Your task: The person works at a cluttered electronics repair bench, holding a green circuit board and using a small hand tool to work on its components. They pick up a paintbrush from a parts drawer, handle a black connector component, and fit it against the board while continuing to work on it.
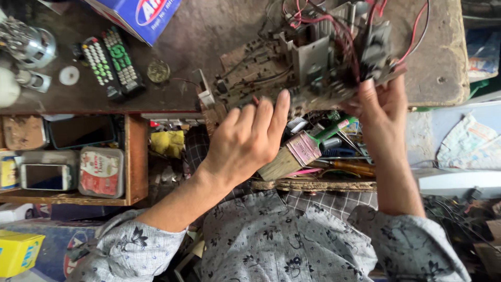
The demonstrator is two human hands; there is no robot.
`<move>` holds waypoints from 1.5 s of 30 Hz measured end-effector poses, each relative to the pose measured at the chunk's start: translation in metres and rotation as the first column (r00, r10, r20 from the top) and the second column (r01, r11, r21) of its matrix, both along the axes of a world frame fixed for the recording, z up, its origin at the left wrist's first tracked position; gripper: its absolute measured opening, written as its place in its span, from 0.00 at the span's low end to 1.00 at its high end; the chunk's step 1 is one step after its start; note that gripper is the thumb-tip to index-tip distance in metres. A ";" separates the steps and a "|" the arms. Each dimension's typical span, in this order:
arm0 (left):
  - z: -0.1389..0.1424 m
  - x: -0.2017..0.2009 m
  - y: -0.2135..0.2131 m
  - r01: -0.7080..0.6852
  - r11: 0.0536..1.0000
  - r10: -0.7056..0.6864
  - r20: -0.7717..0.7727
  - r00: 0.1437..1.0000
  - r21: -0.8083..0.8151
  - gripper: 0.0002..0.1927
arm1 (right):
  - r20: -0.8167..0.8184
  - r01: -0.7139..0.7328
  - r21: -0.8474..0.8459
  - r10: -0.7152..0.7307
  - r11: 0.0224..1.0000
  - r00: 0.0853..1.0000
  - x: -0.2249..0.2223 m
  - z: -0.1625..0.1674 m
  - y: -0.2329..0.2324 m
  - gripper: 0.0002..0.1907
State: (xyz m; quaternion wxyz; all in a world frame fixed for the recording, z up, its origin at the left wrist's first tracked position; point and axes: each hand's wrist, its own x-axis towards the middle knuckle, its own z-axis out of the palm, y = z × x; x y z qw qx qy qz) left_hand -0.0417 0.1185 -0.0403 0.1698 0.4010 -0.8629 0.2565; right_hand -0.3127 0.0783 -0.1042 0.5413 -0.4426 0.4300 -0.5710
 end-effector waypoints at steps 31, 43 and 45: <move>-0.077 0.069 0.027 0.023 0.996 0.040 -0.689 0.724 0.083 0.28 | -0.575 -0.004 0.324 0.201 0.946 0.793 0.062 -0.007 0.054 0.12; -0.149 0.065 0.067 0.451 0.884 0.427 -0.615 -0.664 0.127 0.31 | -0.976 -0.694 -0.208 -0.101 0.690 0.192 0.148 0.008 -0.003 0.42; -0.148 0.058 0.066 0.467 0.879 0.450 -0.505 -0.737 0.102 0.38 | -0.986 -0.716 -0.160 -0.071 0.680 0.153 0.159 0.005 -0.008 0.43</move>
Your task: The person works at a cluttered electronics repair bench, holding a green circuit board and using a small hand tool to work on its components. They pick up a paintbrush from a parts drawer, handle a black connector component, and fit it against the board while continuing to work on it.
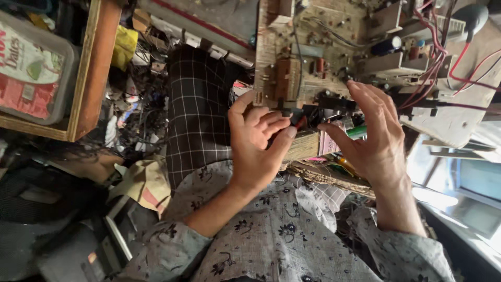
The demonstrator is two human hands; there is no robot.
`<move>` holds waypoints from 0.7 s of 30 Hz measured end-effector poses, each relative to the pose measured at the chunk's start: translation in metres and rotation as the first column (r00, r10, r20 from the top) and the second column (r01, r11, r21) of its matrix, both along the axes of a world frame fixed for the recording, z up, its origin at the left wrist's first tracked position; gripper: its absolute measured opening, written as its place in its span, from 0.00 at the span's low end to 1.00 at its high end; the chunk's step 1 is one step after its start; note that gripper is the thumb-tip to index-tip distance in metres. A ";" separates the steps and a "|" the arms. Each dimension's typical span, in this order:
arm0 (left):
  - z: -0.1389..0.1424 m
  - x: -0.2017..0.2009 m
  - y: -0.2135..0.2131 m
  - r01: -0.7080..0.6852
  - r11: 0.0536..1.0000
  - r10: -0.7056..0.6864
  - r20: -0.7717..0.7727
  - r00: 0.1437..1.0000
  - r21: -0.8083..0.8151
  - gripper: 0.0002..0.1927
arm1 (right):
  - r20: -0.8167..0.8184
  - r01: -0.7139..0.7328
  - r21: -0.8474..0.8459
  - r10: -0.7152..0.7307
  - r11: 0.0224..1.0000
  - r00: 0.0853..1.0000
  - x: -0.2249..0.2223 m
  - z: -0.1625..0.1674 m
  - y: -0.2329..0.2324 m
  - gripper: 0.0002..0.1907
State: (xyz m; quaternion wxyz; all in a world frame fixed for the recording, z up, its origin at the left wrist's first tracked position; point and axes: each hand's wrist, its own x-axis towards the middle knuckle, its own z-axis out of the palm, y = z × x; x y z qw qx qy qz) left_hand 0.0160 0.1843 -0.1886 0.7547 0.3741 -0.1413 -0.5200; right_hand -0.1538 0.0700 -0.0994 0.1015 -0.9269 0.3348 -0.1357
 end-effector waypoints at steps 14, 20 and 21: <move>-0.055 -0.002 -0.031 0.324 0.944 -0.329 -0.081 0.941 -0.067 0.10 | -0.086 -0.002 -0.004 0.002 1.000 0.996 0.030 0.011 -0.006 0.34; -0.054 0.008 -0.049 0.274 0.958 -0.280 -0.069 0.958 -0.079 0.10 | -0.105 0.029 0.023 -0.026 0.999 0.994 0.039 0.005 -0.013 0.28; -0.055 0.010 -0.050 0.280 0.959 -0.281 -0.020 0.960 -0.034 0.09 | -0.094 0.042 0.042 -0.038 0.998 0.995 0.039 0.003 -0.014 0.25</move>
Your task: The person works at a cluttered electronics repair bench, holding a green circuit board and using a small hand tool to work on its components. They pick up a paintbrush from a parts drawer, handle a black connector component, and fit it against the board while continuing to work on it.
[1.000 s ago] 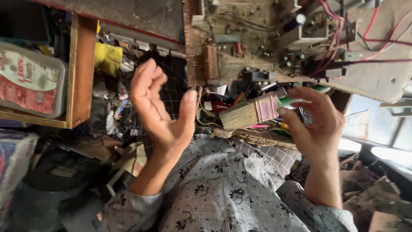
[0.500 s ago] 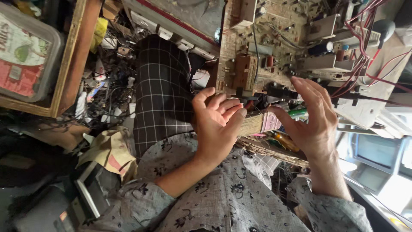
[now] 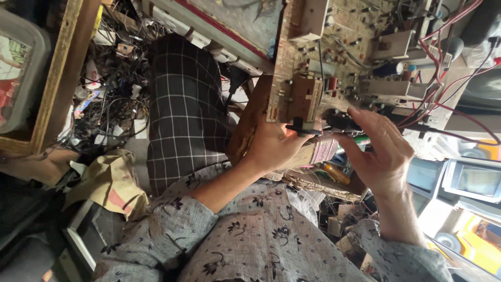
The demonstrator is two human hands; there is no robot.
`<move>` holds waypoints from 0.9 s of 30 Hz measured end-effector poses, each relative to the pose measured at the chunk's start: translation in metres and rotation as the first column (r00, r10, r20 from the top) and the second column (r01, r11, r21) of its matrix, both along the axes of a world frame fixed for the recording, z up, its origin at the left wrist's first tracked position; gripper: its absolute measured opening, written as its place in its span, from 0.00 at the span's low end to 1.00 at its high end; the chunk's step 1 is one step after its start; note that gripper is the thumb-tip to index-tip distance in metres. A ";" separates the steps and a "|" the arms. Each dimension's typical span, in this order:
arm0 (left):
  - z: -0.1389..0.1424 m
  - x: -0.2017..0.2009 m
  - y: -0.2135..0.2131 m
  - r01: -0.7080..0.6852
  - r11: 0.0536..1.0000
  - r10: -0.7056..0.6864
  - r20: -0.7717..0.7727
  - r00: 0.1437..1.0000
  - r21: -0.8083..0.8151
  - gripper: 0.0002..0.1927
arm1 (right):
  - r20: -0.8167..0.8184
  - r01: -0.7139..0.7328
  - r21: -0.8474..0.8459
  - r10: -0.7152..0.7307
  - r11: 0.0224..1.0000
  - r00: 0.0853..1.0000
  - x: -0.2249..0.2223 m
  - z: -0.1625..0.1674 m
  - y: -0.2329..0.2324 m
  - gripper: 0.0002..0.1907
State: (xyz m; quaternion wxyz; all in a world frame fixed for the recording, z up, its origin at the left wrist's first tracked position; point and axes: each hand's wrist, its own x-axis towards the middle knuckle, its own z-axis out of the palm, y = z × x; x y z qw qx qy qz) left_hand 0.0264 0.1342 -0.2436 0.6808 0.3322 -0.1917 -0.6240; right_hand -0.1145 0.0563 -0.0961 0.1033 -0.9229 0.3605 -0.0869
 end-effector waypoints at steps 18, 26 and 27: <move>-0.027 -0.001 -0.002 0.239 0.970 -0.228 0.182 0.956 -0.039 0.10 | 0.003 0.017 0.185 -0.018 0.983 1.000 0.009 0.002 -0.011 0.16; -0.026 0.002 -0.005 0.257 0.964 -0.239 0.205 0.949 -0.067 0.13 | -0.039 -0.057 0.192 0.066 0.980 0.997 0.012 0.006 -0.017 0.16; -0.026 0.003 -0.005 0.268 0.962 -0.249 0.216 0.944 -0.059 0.13 | -0.040 -0.066 0.187 0.074 0.980 0.996 0.012 0.006 -0.018 0.16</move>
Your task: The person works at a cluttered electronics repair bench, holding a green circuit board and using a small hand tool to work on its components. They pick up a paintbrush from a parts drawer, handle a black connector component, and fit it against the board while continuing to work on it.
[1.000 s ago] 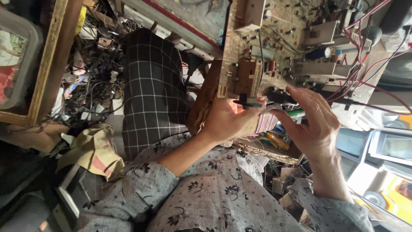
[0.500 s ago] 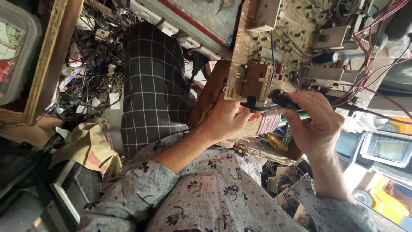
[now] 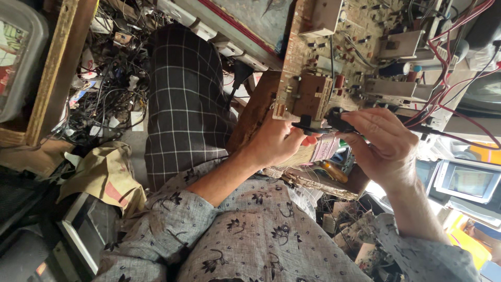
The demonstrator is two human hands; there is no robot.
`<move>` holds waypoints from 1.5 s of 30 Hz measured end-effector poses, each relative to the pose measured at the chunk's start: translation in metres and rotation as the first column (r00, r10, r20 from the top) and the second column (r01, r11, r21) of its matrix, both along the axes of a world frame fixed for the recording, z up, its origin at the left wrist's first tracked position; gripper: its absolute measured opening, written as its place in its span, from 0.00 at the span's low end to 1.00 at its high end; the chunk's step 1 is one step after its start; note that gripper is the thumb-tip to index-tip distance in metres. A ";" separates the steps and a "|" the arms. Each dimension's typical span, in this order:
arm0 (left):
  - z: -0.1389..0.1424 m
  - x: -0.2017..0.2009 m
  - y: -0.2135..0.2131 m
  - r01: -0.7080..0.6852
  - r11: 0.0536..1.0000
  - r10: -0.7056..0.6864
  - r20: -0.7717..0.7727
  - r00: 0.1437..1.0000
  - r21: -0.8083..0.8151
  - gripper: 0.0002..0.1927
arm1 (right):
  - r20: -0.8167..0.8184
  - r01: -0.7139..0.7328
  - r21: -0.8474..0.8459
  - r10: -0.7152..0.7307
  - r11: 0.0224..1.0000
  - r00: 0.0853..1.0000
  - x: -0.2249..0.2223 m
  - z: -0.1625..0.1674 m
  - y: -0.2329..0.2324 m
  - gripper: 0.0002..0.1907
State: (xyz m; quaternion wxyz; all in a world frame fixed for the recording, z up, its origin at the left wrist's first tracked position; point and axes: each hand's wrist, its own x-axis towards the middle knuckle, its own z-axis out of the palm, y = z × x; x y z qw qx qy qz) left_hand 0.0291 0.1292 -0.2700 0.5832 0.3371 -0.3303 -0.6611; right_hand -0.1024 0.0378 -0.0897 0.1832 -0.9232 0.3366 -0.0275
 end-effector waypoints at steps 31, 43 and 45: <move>0.008 -0.006 0.003 -0.090 0.996 0.091 -0.075 0.993 0.010 0.10 | -0.100 -0.097 -0.123 0.085 0.988 0.991 0.017 0.014 0.005 0.17; 0.063 0.027 0.071 -0.439 0.877 0.461 0.598 0.655 -0.196 0.13 | 0.472 0.512 0.023 -0.461 0.859 0.752 -0.090 -0.011 0.099 0.20; 0.059 0.039 0.067 -0.411 0.835 0.545 0.658 0.519 -0.367 0.28 | 0.553 0.614 0.206 -0.609 0.762 0.569 -0.125 -0.032 0.107 0.18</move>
